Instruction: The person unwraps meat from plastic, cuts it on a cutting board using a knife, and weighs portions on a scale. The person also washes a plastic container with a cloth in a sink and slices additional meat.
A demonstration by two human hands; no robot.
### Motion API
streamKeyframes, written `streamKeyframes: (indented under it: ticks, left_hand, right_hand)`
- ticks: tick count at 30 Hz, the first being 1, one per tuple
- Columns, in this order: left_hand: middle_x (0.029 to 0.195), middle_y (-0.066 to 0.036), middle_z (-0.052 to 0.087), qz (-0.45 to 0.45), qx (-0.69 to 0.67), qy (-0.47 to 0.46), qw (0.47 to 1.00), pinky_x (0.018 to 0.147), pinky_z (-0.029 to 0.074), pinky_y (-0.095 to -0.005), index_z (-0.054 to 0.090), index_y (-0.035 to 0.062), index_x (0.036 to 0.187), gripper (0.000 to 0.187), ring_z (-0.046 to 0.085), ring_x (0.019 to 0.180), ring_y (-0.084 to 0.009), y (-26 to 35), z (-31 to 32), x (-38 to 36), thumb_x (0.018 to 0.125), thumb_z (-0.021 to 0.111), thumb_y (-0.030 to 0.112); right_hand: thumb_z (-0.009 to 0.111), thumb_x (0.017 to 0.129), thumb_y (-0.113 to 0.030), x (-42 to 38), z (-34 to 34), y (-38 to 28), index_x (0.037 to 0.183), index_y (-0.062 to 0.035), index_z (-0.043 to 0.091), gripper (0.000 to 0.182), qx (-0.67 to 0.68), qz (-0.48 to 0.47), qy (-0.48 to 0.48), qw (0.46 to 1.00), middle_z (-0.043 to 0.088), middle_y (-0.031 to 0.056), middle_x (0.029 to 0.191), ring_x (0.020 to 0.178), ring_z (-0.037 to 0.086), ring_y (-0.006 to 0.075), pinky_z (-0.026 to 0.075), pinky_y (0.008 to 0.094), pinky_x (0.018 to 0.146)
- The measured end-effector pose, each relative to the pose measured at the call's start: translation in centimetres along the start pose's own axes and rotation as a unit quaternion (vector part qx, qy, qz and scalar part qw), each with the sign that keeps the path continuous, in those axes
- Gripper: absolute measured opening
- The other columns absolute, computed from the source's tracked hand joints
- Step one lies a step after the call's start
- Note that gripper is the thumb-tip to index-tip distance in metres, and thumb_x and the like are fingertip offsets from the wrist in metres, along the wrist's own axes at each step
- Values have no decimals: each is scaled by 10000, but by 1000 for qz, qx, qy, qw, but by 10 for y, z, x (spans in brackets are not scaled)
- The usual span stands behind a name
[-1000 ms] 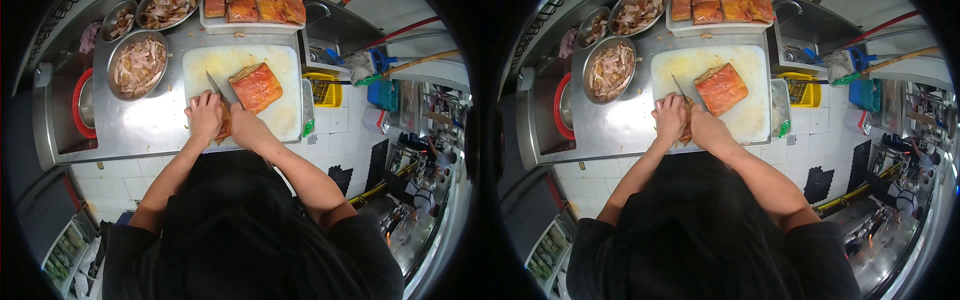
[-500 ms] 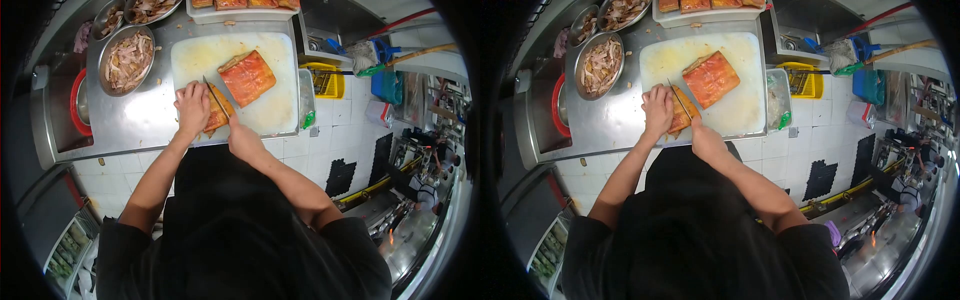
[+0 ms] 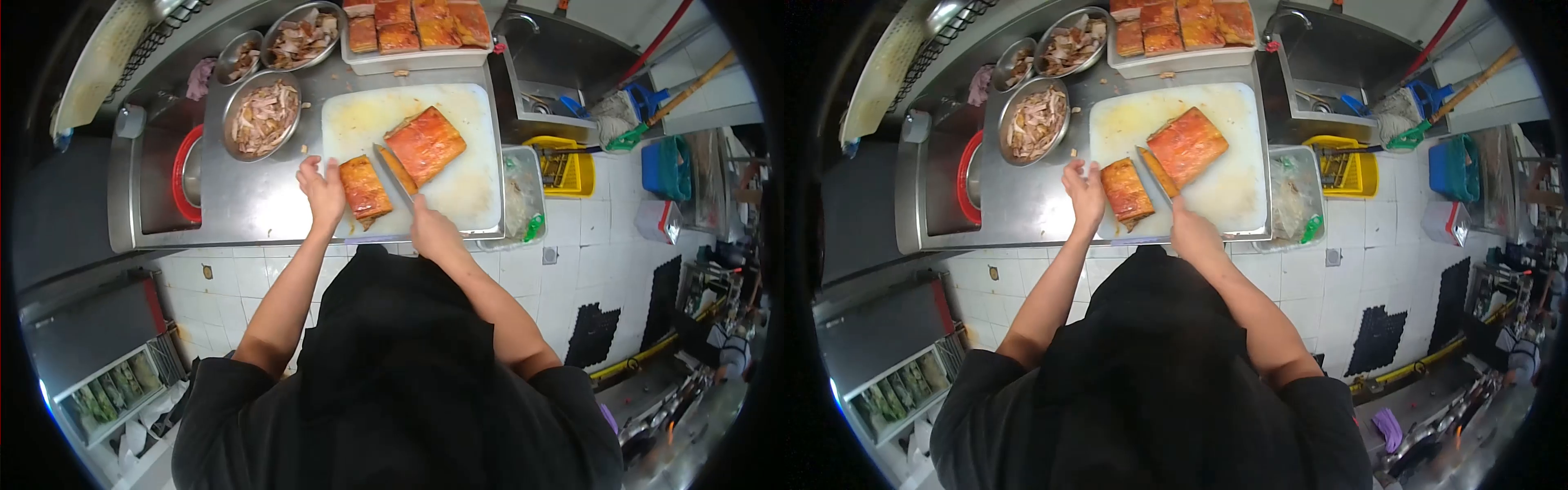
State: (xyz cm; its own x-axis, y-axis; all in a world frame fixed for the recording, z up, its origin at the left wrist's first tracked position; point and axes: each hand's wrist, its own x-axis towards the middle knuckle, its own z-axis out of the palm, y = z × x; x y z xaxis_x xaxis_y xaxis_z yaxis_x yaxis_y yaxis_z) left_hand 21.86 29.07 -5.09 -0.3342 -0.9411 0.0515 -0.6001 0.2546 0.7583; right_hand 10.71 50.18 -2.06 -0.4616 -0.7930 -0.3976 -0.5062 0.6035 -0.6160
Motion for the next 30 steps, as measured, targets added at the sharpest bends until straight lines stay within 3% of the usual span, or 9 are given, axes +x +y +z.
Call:
streamKeyframes:
  ticks: [1, 2, 4, 8, 10, 11, 14, 20, 30]
  left_hand:
    - [1387, -274, 470, -45, 0, -49, 998, 1087, 393, -501, 405, 2, 1413, 720, 494, 1238, -462, 9, -3, -4, 933, 732, 428]
    - [1387, -274, 470, -45, -3, -41, 998, 1087, 393, -501, 405, 2, 1413, 720, 494, 1238, -462, 20, -2, -14, 933, 732, 428]
    - [1379, -285, 504, -35, 149, -166, 974, 1061, 453, -505, 381, -3, 1423, 878, 521, 1254, -489, 53, -7, -32, 799, 840, 411]
    - [1382, -280, 540, 78, 121, -204, 968, 1045, 491, -496, 363, 41, 1455, 938, 542, 1284, -456, 64, -14, -14, 711, 863, 317]
    - [1376, -260, 572, 114, 135, -392, 903, 1042, 493, -488, 345, 95, 1495, 941, 546, 1309, -404, 62, -33, 10, 694, 823, 222]
    - [1372, -214, 587, 148, 69, -404, 900, 1062, 470, -469, 391, 140, 1478, 888, 543, 1322, -367, 46, -37, 18, 698, 806, 223]
    - [1372, -164, 604, 288, 123, -390, 866, 1068, 433, -432, 496, 133, 1399, 703, 541, 1322, -342, 28, -41, 26, 769, 779, 265]
    - [1282, -21, 633, 312, 226, -253, 887, 963, 416, -415, 616, 149, 1270, 316, 580, 1182, -240, 35, -7, 5, 972, 611, 252]
    - [1214, 19, 641, 326, 260, -224, 881, 921, 413, -404, 616, 164, 1187, 230, 582, 1115, -206, 33, -1, 3, 961, 614, 208]
  right_hand:
    - [513, 923, -39, -1, -1, 2, 1190, 42, 451, 287, -9, 4, 14, 1000, 715, 299, 861, 840, 714, 497, 547, 606, 781]
    - [513, 923, -39, 0, 0, 5, 1190, 42, 451, 287, -13, -3, 16, 1000, 715, 299, 861, 840, 714, 497, 547, 606, 781]
    - [515, 929, -56, 2, 2, 6, 1193, 38, 453, 287, -27, -2, 48, 998, 716, 295, 845, 812, 719, 488, 549, 606, 756]
    - [514, 933, -68, 6, -5, 8, 1193, 34, 454, 286, -43, 4, 57, 997, 717, 292, 829, 789, 723, 479, 552, 601, 729]
    - [517, 934, -71, 5, -4, 11, 1195, 35, 462, 287, -57, 0, 69, 996, 717, 291, 823, 777, 723, 478, 553, 596, 714]
    - [517, 934, -71, 6, -5, 12, 1195, 35, 462, 287, -58, 2, 71, 996, 717, 291, 823, 777, 723, 478, 553, 596, 714]
    - [524, 934, -78, 8, -5, 14, 1210, 44, 471, 307, -55, -4, 58, 997, 713, 290, 811, 748, 713, 488, 549, 604, 702]
    - [520, 939, -71, -4, -37, -34, 1240, 61, 471, 332, -17, 9, 43, 999, 711, 307, 845, 799, 705, 501, 548, 597, 745]
    - [495, 915, 28, -7, -82, -77, 1186, 80, 493, 276, -62, 45, -105, 992, 708, 334, 983, 961, 702, 498, 551, 562, 850]
